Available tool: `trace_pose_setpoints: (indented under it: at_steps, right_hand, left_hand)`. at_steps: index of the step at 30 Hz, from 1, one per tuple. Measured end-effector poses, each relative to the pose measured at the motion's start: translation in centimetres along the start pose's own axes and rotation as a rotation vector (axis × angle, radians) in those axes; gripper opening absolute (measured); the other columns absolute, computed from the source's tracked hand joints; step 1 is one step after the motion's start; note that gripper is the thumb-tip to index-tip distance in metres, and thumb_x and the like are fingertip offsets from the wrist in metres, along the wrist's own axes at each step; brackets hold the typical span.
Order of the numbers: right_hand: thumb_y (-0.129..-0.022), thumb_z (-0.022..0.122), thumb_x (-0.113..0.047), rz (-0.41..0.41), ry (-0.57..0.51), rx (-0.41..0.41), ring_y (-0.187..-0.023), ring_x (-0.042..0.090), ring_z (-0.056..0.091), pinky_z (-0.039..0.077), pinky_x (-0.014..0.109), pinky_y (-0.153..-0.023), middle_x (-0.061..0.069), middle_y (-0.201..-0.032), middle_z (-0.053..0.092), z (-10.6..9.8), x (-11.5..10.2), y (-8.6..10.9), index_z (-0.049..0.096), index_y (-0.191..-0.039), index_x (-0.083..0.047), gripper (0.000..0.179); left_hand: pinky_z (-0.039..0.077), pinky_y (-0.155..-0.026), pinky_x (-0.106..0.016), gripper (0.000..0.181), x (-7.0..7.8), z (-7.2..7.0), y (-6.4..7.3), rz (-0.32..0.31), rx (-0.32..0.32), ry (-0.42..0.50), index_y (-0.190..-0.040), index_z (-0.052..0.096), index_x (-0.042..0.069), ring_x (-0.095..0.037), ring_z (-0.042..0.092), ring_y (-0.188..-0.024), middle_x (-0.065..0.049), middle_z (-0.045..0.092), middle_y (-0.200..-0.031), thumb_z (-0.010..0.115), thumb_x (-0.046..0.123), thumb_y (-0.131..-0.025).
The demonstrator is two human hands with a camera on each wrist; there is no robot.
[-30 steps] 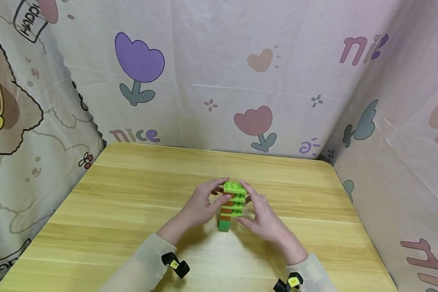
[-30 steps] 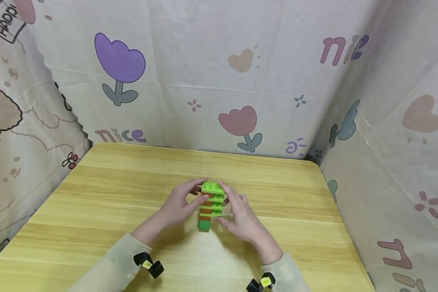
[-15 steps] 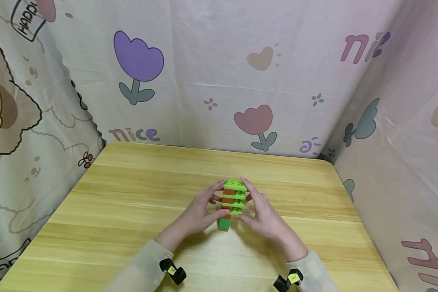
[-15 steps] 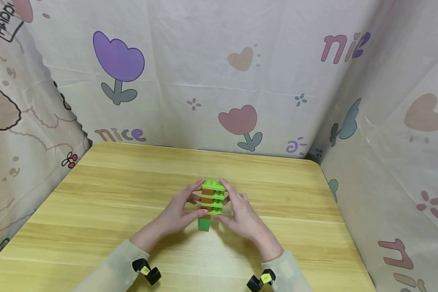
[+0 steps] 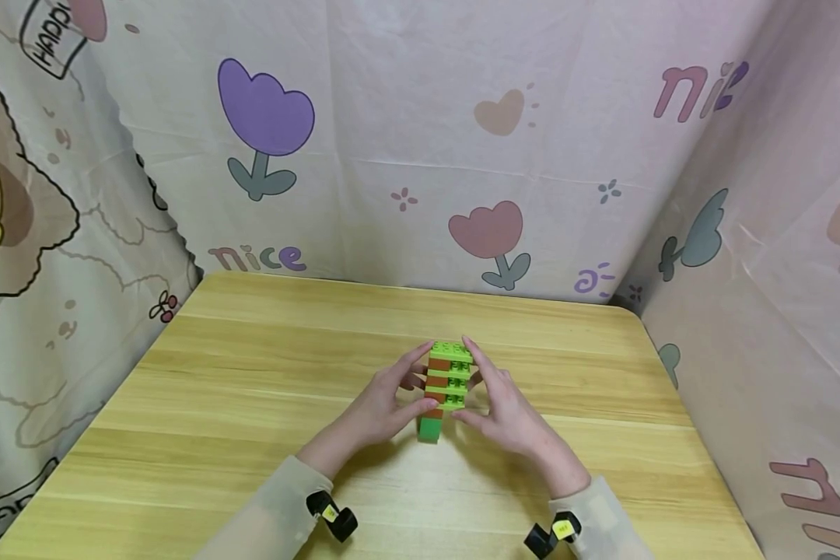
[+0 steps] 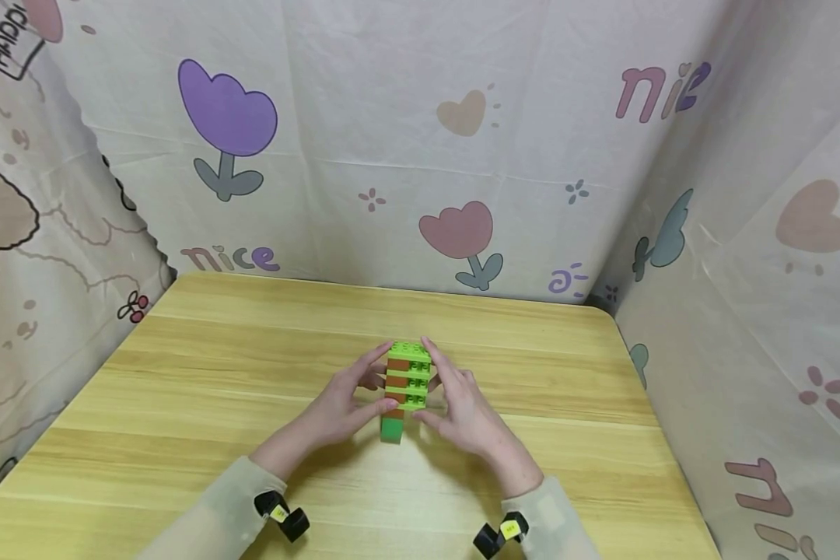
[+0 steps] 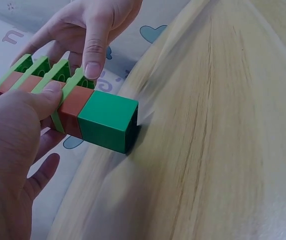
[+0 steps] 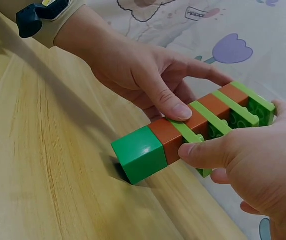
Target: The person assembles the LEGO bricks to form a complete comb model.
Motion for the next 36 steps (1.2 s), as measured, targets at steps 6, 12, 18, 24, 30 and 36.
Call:
trace_pose_setpoints:
  at_steps: [6, 12, 18, 24, 30, 36]
  right_hand:
    - [-0.082, 0.091, -0.002, -0.002, -0.086, -0.025, -0.109, 0.021, 0.064, 0.052, 0.052, -0.102, 0.005, -0.134, 0.059, 0.2, 0.2, -0.3, 0.008, -0.171, -0.018, 0.123]
    - [-0.082, 0.091, -0.001, 0.016, -0.115, -0.03, -0.11, 0.018, 0.065, 0.05, 0.051, -0.106, 0.008, -0.15, 0.052, 0.2, 0.6, -0.6, 0.008, -0.171, -0.023, 0.124]
    - [-0.082, 0.09, -0.001, 0.028, -0.146, -0.033, -0.109, 0.016, 0.065, 0.05, 0.051, -0.106, 0.008, -0.154, 0.049, 0.3, 1.1, -0.8, 0.007, -0.171, -0.025, 0.124]
    - [-0.083, 0.09, 0.0, 0.05, -0.192, -0.032, -0.108, 0.018, 0.066, 0.052, 0.05, -0.105, 0.007, -0.155, 0.048, 0.5, 1.6, -1.1, 0.009, -0.171, -0.029, 0.123]
    - [-0.083, 0.089, 0.001, 0.091, -0.226, -0.04, -0.108, 0.018, 0.068, 0.048, 0.053, -0.109, 0.008, -0.155, 0.048, 0.6, 2.2, -1.3, 0.011, -0.171, -0.033, 0.121]
    - [-0.084, 0.089, 0.001, 0.124, -0.256, -0.047, -0.106, 0.018, 0.069, 0.046, 0.053, -0.11, 0.009, -0.152, 0.049, 0.8, 3.0, -1.6, 0.013, -0.17, -0.034, 0.12]
  left_hand:
    - [0.061, -0.091, -0.044, 0.095, -0.4, 0.0, -0.2, -0.02, 0.003, -0.021, -0.169, 0.02, 0.035, -0.012, 0.07, -0.1, -0.002, 0.068, -0.132, 0.08, 0.016, -0.097]
    - [0.058, -0.096, -0.042, 0.094, -0.6, -0.1, -0.5, -0.04, 0.004, -0.031, -0.169, 0.019, 0.036, -0.011, 0.07, -0.1, -0.005, 0.067, -0.133, 0.079, 0.016, -0.098]
    - [0.057, -0.096, -0.037, 0.098, -1.1, -0.1, -0.8, -0.072, 0.0, -0.015, -0.169, 0.016, 0.042, -0.01, 0.07, -0.1, -0.005, 0.067, -0.13, 0.079, 0.016, -0.098]
    - [0.057, -0.096, -0.036, 0.098, -1.6, -0.2, -1.0, -0.109, -0.004, -0.009, -0.168, 0.016, 0.045, -0.011, 0.071, -0.101, -0.003, 0.068, -0.129, 0.079, 0.016, -0.098]
    - [0.057, -0.096, -0.035, 0.096, -2.0, -0.2, -1.2, -0.134, -0.005, -0.012, -0.169, 0.017, 0.039, -0.012, 0.07, -0.104, -0.005, 0.067, -0.13, 0.078, 0.018, -0.098]
    - [0.057, -0.096, -0.032, 0.098, -2.6, -0.1, -1.6, -0.159, -0.003, 0.006, -0.167, 0.015, 0.047, -0.01, 0.069, -0.104, -0.001, 0.068, -0.126, 0.079, 0.019, -0.098]
Point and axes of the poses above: each hand's wrist, its own y-axis away from the middle knuckle, its own z-axis out of the palm, x = y × z, the point moved 9 cm from there along -y, towards the middle knuckle
